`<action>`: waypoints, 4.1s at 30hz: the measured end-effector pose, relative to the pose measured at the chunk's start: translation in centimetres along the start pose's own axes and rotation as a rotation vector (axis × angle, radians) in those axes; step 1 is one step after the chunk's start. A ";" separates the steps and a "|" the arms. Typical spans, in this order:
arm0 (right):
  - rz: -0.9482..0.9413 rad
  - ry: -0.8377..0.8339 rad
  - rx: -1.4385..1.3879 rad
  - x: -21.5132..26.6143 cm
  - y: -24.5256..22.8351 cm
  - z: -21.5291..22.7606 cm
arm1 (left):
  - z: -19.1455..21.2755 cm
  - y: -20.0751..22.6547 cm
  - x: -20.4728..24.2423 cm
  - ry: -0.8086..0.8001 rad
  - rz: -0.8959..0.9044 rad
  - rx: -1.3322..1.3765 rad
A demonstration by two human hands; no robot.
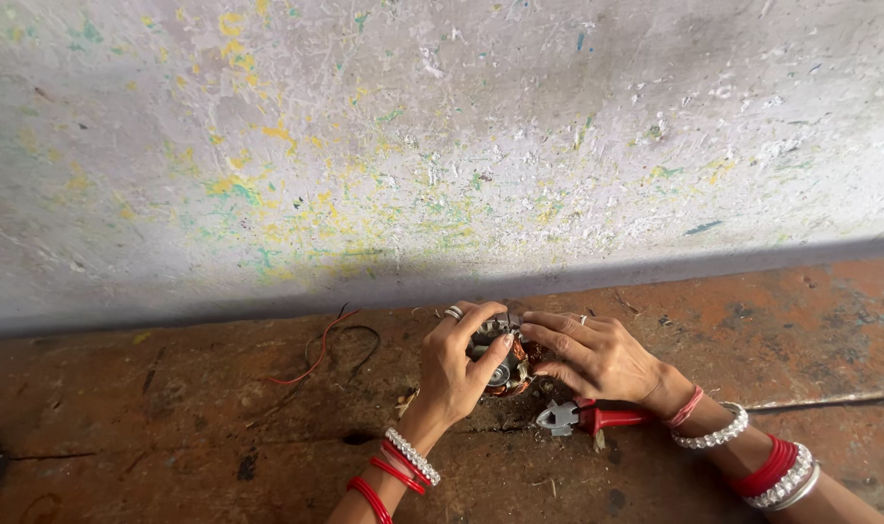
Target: The person uses pliers to remove insulation and separate copper windings from a small electrical motor stator. The person repeatedly pulls and cuts the windings, accumulating debris on the work surface.
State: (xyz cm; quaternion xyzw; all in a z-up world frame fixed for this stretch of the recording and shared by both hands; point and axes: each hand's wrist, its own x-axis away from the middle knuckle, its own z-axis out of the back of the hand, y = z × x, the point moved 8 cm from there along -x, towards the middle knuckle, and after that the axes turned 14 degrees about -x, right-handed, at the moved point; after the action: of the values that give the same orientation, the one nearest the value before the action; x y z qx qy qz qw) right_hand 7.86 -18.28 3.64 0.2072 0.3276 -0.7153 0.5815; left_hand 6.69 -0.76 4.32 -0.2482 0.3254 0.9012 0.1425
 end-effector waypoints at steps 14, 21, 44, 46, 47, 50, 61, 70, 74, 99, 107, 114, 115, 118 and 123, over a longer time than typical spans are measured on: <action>0.160 -0.049 0.227 0.3 -1.4 -1.2 | -0.5 -0.8 0.3 0.047 -0.008 -0.014; -0.129 0.144 -0.207 0.5 1.4 -1.1 | -0.7 -0.4 0.0 0.031 -0.068 -0.024; -0.732 -0.720 0.263 7.2 -1.6 1.8 | 0.9 1.3 0.2 -0.001 -0.034 -0.103; -0.636 -0.751 0.427 7.2 -1.8 1.1 | 0.9 1.5 0.2 0.001 -0.027 -0.137; -0.628 -0.761 0.454 7.4 -1.7 0.8 | 0.7 1.6 0.3 0.007 -0.024 -0.164; -0.691 -0.675 0.414 7.6 -1.5 1.2 | 0.4 1.9 0.4 0.011 -0.043 -0.212; -0.982 -0.430 0.443 8.9 -0.6 4.0 | -0.1 1.4 0.8 0.042 0.039 -0.216; -0.923 -0.317 0.391 5.5 -0.7 3.7 | 1.4 0.7 1.0 0.112 0.115 -0.189; -1.013 -0.400 0.362 5.2 -0.3 2.7 | 1.9 1.1 1.0 0.116 0.116 -0.198; -1.090 -0.770 0.266 4.5 1.9 2.3 | 1.4 0.7 1.1 0.200 -0.028 -0.070; -1.080 -0.656 0.074 5.2 1.7 2.0 | -1.2 -0.1 1.6 0.048 0.069 0.031; -0.883 -0.601 -0.010 7.4 2.6 0.3 | -2.3 -1.9 0.2 0.034 -0.141 0.296; -0.791 -0.565 -0.027 7.1 2.7 0.1 | -2.7 -2.4 0.0 0.015 -0.119 0.315; -0.622 -0.514 -0.080 6.9 3.1 -0.2 | -3.0 -2.7 0.0 0.017 -0.125 0.317; -0.585 -0.572 -0.019 7.7 4.1 -0.4 | -4.0 -2.9 0.4 -0.114 -0.064 0.340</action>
State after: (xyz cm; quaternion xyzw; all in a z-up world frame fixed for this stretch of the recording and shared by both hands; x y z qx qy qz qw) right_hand 9.94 -23.75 -2.78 -0.1072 0.2044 -0.8761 0.4232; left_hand 8.98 -1.19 0.02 -0.1795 0.4566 0.8407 0.2293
